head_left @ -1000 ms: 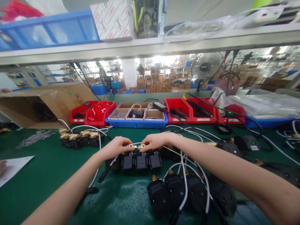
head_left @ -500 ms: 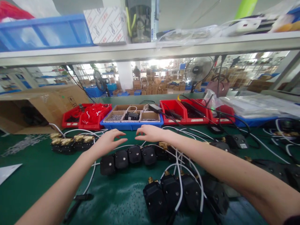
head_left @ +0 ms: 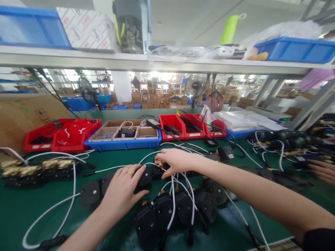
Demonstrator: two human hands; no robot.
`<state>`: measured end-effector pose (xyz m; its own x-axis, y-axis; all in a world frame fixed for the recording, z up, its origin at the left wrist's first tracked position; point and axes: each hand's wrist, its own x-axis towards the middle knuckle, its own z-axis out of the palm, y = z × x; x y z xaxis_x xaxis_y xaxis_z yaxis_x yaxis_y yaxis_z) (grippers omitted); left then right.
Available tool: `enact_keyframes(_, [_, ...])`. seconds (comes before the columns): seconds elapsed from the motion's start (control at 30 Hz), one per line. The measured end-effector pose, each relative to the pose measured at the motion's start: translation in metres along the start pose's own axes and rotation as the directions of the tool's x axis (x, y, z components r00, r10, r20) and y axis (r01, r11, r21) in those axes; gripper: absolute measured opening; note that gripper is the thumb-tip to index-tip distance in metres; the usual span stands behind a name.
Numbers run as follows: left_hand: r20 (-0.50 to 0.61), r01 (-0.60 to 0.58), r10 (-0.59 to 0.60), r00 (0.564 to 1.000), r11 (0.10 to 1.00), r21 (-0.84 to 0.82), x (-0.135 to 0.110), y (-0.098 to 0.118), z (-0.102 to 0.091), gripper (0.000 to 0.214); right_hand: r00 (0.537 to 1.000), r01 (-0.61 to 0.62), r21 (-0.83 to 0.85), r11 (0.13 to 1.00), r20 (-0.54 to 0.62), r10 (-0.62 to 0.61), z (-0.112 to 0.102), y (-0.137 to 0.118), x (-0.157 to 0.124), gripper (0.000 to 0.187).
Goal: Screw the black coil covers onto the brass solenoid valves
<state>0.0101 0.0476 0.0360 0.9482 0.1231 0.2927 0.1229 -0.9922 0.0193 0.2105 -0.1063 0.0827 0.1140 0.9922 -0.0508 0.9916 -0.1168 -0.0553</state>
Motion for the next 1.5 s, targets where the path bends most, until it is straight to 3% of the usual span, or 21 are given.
enact_keyframes(0.13, [0.013, 0.014, -0.015, 1.000, 0.999, 0.051, 0.022, 0.022, 0.014, 0.059, 0.995, -0.069, 0.016, 0.998, -0.066, 0.069, 0.022, -0.009, 0.007, 0.051])
enact_keyframes(0.27, [0.056, -0.029, 0.028, 0.998, 0.999, 0.018, 0.031, 0.012, 0.015, 0.058, 0.998, -0.055, 0.111, 0.992, -0.025, 0.058, 0.016, 0.004, 0.026, 0.020])
enact_keyframes(0.37, [0.099, -0.083, 0.084, 0.992, 0.996, -0.021, 0.029, -0.002, 0.009, 0.060, 0.991, -0.021, 0.220, 0.975, 0.133, -0.008, 0.006, 0.022, 0.044, 0.024])
enact_keyframes(0.5, [0.099, -0.120, 0.129, 0.987, 0.989, -0.091, 0.027, -0.010, 0.006, 0.057, 0.936, -0.031, 0.309, 0.950, 0.342, -0.081, 0.008, 0.031, 0.073, 0.033])
enact_keyframes(0.57, [0.084, -0.096, 0.105, 0.991, 0.989, -0.110, 0.027, -0.010, 0.009, 0.056, 0.933, -0.052, 0.300, 0.953, 0.356, -0.062, 0.014, 0.032, 0.085, 0.034])
enact_keyframes(0.67, [0.038, -0.065, 0.069, 0.997, 0.993, -0.102, 0.031, -0.007, 0.016, 0.066, 0.965, -0.057, 0.255, 0.965, 0.261, -0.012, 0.021, 0.036, 0.090, 0.029])
enact_keyframes(0.8, [-0.018, -0.117, 0.116, 0.993, 0.992, -0.042, 0.043, 0.000, 0.023, 0.071, 0.999, -0.002, 0.246, 0.969, 0.049, -0.010, 0.010, 0.050, 0.067, 0.020])
enact_keyframes(0.9, [-0.052, -0.175, 0.176, 0.983, 0.984, 0.027, 0.057, 0.013, 0.023, 0.075, 0.997, 0.042, 0.250, 0.967, -0.076, -0.024, -0.009, 0.059, 0.030, 0.030])
enact_keyframes(1.0, [-0.023, -0.290, 0.295, 0.955, 0.949, 0.124, 0.072, 0.031, 0.020, 0.065, 0.990, 0.126, 0.232, 0.965, -0.094, -0.106, -0.026, 0.060, -0.013, 0.043])
enact_keyframes(1.17, [-0.069, -0.400, 0.410, 0.909, 0.908, 0.124, 0.083, 0.041, 0.018, 0.014, 0.980, 0.190, 0.126, 0.974, -0.085, -0.181, -0.029, 0.058, -0.071, 0.050])
enact_keyframes(1.27, [-0.187, -0.431, 0.437, 0.880, 0.899, 0.075, 0.080, 0.039, 0.021, 0.023, 0.956, 0.264, 0.030, 0.964, -0.141, -0.257, -0.015, 0.054, -0.087, 0.056])
enact_keyframes(1.37, [-0.254, -0.389, 0.341, 0.905, 0.905, -0.172, 0.080, 0.049, 0.022, 0.032, 0.957, 0.255, 0.178, 0.950, -0.189, -0.221, -0.004, 0.044, -0.083, 0.025])
enact_keyframes(1.43, [-0.200, -0.235, 0.164, 0.966, 0.880, -0.413, 0.088, 0.060, 0.019, 0.029, 0.975, 0.131, 0.339, 0.932, -0.212, -0.060, -0.002, 0.042, -0.072, 0.009])
enact_keyframes(1.5, [-0.116, -0.063, -0.010, 0.993, 0.789, -0.611, 0.101, 0.069, 0.012, 0.030, 0.957, -0.038, 0.447, 0.893, -0.242, 0.162, -0.004, 0.050, -0.060, 0.018])
